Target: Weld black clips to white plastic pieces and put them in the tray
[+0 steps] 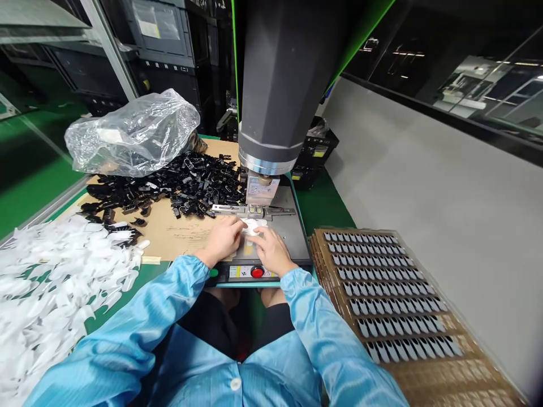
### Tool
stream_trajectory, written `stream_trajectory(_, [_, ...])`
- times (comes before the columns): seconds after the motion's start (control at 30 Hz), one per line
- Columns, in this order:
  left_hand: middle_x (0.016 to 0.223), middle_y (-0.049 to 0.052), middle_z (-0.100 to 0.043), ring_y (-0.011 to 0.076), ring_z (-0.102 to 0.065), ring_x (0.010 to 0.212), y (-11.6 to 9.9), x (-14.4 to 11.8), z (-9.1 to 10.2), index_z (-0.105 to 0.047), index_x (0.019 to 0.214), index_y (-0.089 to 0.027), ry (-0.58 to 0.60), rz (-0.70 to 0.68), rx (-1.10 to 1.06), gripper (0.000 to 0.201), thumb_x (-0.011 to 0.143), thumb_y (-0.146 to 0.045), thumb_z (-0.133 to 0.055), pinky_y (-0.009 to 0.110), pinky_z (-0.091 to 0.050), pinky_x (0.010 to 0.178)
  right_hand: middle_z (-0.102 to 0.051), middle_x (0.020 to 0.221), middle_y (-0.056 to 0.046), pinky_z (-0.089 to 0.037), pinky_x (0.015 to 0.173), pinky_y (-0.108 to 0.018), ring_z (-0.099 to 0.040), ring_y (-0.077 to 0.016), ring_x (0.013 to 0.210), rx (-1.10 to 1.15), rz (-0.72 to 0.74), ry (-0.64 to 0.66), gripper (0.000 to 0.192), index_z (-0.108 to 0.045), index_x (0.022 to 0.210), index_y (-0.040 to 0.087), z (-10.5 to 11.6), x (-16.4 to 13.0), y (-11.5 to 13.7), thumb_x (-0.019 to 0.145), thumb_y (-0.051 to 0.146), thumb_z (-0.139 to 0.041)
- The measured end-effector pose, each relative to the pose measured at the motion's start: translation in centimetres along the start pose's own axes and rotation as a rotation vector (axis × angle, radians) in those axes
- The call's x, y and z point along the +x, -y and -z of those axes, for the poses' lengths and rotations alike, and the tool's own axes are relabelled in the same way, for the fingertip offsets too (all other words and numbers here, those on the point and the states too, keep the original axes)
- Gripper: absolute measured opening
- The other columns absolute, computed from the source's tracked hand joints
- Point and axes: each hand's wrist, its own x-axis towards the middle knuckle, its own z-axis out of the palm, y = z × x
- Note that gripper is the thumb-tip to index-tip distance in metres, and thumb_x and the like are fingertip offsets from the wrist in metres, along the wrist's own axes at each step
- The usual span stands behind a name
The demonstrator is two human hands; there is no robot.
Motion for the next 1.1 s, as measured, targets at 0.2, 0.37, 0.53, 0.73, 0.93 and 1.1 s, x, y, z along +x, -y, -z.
stream_trajectory(0.2, [0.122, 0.010, -0.069, 0.0301, -0.061, 0.112, 2.4, -1.1, 0.7, -0.070, 0.122, -0.022, 0.043, 0.024, -0.036, 0.026, 0.100, -0.025, -0.059, 0.046, -0.049, 0.098, -0.060, 0.140, -0.006, -0.048, 0.102, -0.043, -0.055, -0.0263, 0.118, -0.060, 0.027, 0.004, 0.040, -0.076, 0.127, 0.034, -0.3, 0.1, 0.0, 0.100, 0.010, -0.059])
stream_trajectory(0.37, [0.126, 0.011, -0.069, 0.0315, -0.060, 0.118, 2.9, -1.1, 0.2, -0.070, 0.126, -0.022, 0.069, -0.018, -0.039, 0.033, 0.097, -0.039, -0.068, 0.047, -0.048, 0.103, -0.062, 0.136, -0.006, -0.048, 0.101, -0.042, -0.054, -0.0264, 0.117, -0.053, 0.012, -0.013, 0.030, -0.076, 0.127, 0.033, -0.3, 0.0, 0.0, 0.104, 0.021, -0.060])
stream_trajectory(0.53, [0.122, 0.011, -0.071, 0.0303, -0.061, 0.112, 1.7, -0.3, -0.5, -0.073, 0.121, -0.022, 0.067, -0.051, 0.046, 0.029, 0.103, -0.041, -0.062, 0.048, -0.047, 0.100, -0.065, 0.129, -0.007, -0.046, 0.099, -0.041, -0.054, -0.0265, 0.113, -0.097, -0.002, -0.018, 0.026, -0.075, 0.126, 0.031, -0.1, 0.0, 0.4, 0.106, 0.026, -0.058])
stream_trajectory(0.73, [0.104, 0.011, -0.074, 0.0291, -0.062, 0.100, 1.6, 0.5, -0.5, -0.076, 0.103, -0.023, 0.056, -0.041, 0.106, 0.026, 0.107, -0.034, -0.053, 0.048, -0.047, 0.094, -0.070, 0.115, -0.007, -0.043, 0.094, -0.040, -0.055, -0.0256, 0.106, -0.118, -0.006, -0.036, 0.023, -0.074, 0.115, 0.026, 0.0, -0.2, 0.7, 0.110, 0.030, -0.052])
stream_trajectory(0.93, [0.101, 0.012, -0.074, 0.0296, -0.066, 0.097, 2.3, 0.7, 0.1, -0.073, 0.111, -0.020, 0.049, -0.059, 0.141, 0.023, 0.107, -0.026, -0.051, 0.046, -0.051, 0.090, -0.073, 0.109, -0.006, -0.043, 0.092, -0.038, -0.059, -0.0248, 0.105, -0.074, -0.012, -0.093, 0.018, -0.071, 0.108, 0.025, -0.1, -0.3, 0.5, 0.105, 0.020, -0.054])
stream_trajectory(1.1, [0.117, 0.012, -0.070, 0.0258, -0.069, 0.102, 2.8, 0.4, 0.9, -0.063, 0.137, -0.019, -0.032, -0.034, 0.011, 0.034, 0.106, -0.022, -0.051, 0.039, -0.056, 0.088, -0.072, 0.096, -0.005, -0.050, 0.085, -0.035, -0.065, -0.0226, 0.092, 0.098, -0.126, -0.267, 0.016, -0.067, 0.103, 0.023, -0.6, -0.7, -0.2, 0.096, 0.016, -0.055])
